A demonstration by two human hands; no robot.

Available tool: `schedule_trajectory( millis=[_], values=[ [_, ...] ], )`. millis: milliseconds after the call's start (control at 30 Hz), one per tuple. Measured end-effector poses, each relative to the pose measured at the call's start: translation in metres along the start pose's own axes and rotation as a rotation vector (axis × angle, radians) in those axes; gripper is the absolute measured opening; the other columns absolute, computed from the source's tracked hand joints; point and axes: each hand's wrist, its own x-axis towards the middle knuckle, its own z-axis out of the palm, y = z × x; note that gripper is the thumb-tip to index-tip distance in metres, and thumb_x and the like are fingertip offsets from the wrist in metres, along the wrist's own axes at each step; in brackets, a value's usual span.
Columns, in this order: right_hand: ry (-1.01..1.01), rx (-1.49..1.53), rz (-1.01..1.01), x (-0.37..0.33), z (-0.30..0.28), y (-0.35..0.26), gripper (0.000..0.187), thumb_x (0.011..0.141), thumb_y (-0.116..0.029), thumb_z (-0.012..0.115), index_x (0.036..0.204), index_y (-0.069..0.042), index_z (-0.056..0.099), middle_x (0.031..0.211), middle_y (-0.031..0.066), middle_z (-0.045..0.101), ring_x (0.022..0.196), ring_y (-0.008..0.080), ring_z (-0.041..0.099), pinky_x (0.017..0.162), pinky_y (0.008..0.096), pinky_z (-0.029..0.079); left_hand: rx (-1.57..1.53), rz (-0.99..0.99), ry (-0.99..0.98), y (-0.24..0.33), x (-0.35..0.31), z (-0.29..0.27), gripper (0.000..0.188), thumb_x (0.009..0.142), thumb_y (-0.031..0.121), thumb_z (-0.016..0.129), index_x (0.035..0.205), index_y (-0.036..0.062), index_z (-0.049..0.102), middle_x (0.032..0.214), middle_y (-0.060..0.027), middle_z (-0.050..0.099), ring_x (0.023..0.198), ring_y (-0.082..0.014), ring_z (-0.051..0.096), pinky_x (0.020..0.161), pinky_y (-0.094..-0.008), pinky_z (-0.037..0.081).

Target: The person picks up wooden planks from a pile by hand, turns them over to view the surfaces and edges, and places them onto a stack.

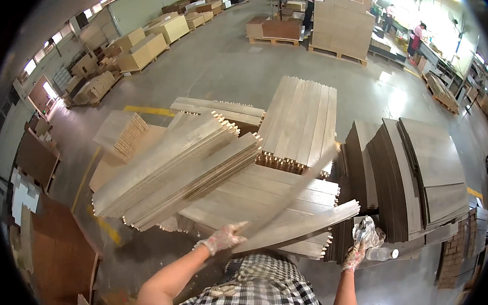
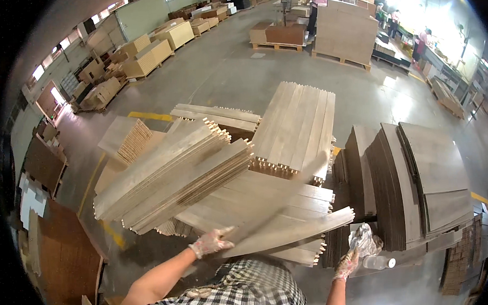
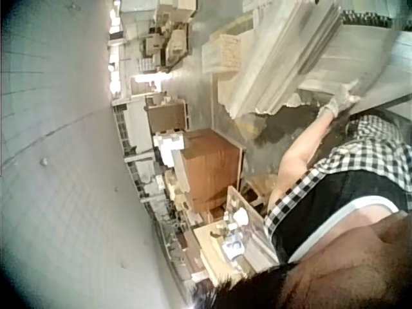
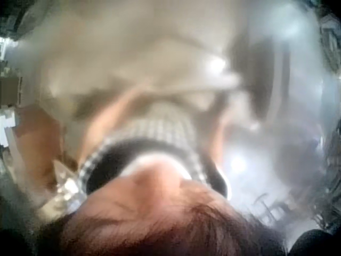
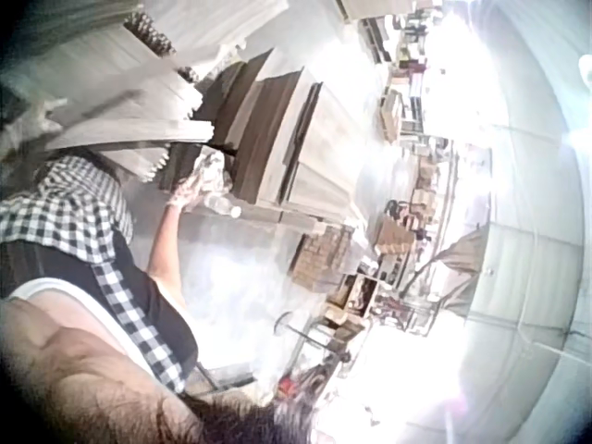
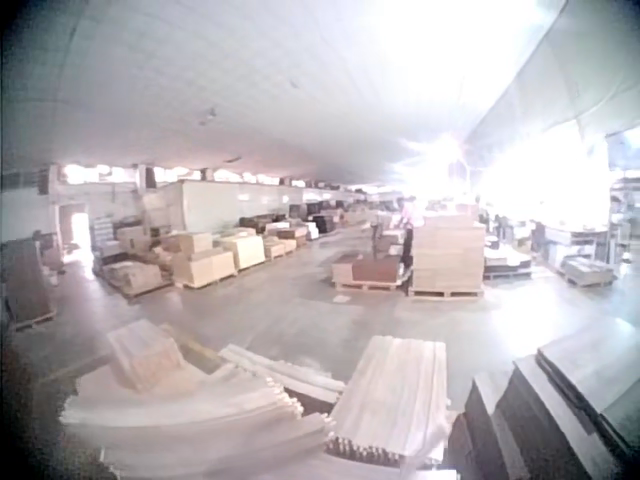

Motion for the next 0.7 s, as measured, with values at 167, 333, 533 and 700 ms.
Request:
schedule_trajectory(
  millis=[167, 333, 533, 700],
  values=[
    [-0.058, -0.012, -0.006, -0.036, 0.017, 0.005, 0.033, 0.097, -0.02, 0.051, 0.126, -0.004, 0.054, 0.056, -0.0055, 0.041, 0.042, 0.005, 0.035, 0.036, 0.0225, 0.026, 0.504, 0.107, 0.439, -0.014, -0.03, -0.092, 0.068, 0.078, 0.024, 0.071, 0.14, 0.0171, 0.044, 0.118, -0.0158, 0.055, 0.107, -0.0334, 0.054, 0.093, -0.0412, 0.046],
    [-0.172, 0.101, 0.089, -0.085, 0.042, -0.023, 0.034, 0.096, -0.02, 0.056, 0.125, 0.0, 0.056, 0.077, -0.0023, 0.06, 0.052, 0.0034, 0.045, 0.043, 0.0201, 0.036, 0.88, -0.074, 0.558, -0.046, -0.057, -0.164, 0.074, 0.071, 0.026, 0.077, 0.138, 0.027, 0.046, 0.119, -0.0105, 0.055, 0.105, -0.0297, 0.055, 0.087, -0.043, 0.047],
    [-0.154, 0.256, 0.166, -0.128, 0.046, -0.025, 0.033, 0.096, -0.019, 0.054, 0.124, 0.0, 0.055, 0.091, 0.0051, 0.064, 0.072, 0.011, 0.059, 0.059, 0.0244, 0.049, 1.05, -0.129, 0.577, -0.115, -0.043, -0.173, 0.075, 0.066, 0.038, 0.079, 0.134, 0.028, 0.051, 0.121, -0.0068, 0.05, 0.106, -0.0276, 0.051, 0.087, -0.0444, 0.043],
    [-0.029, 0.025, 0.024, -0.136, 0.015, -0.018, 0.03, 0.097, -0.017, 0.051, 0.125, -0.008, 0.057, 0.055, -0.004, 0.047, 0.041, 0.0044, 0.038, 0.035, 0.0219, 0.028, 1.179, -0.06, 0.667, -0.123, -0.017, -0.172, 0.077, 0.063, 0.043, 0.079, 0.133, 0.0275, 0.051, 0.123, -0.0052, 0.048, 0.108, -0.0264, 0.048, 0.088, -0.0458, 0.041]
  ],
)
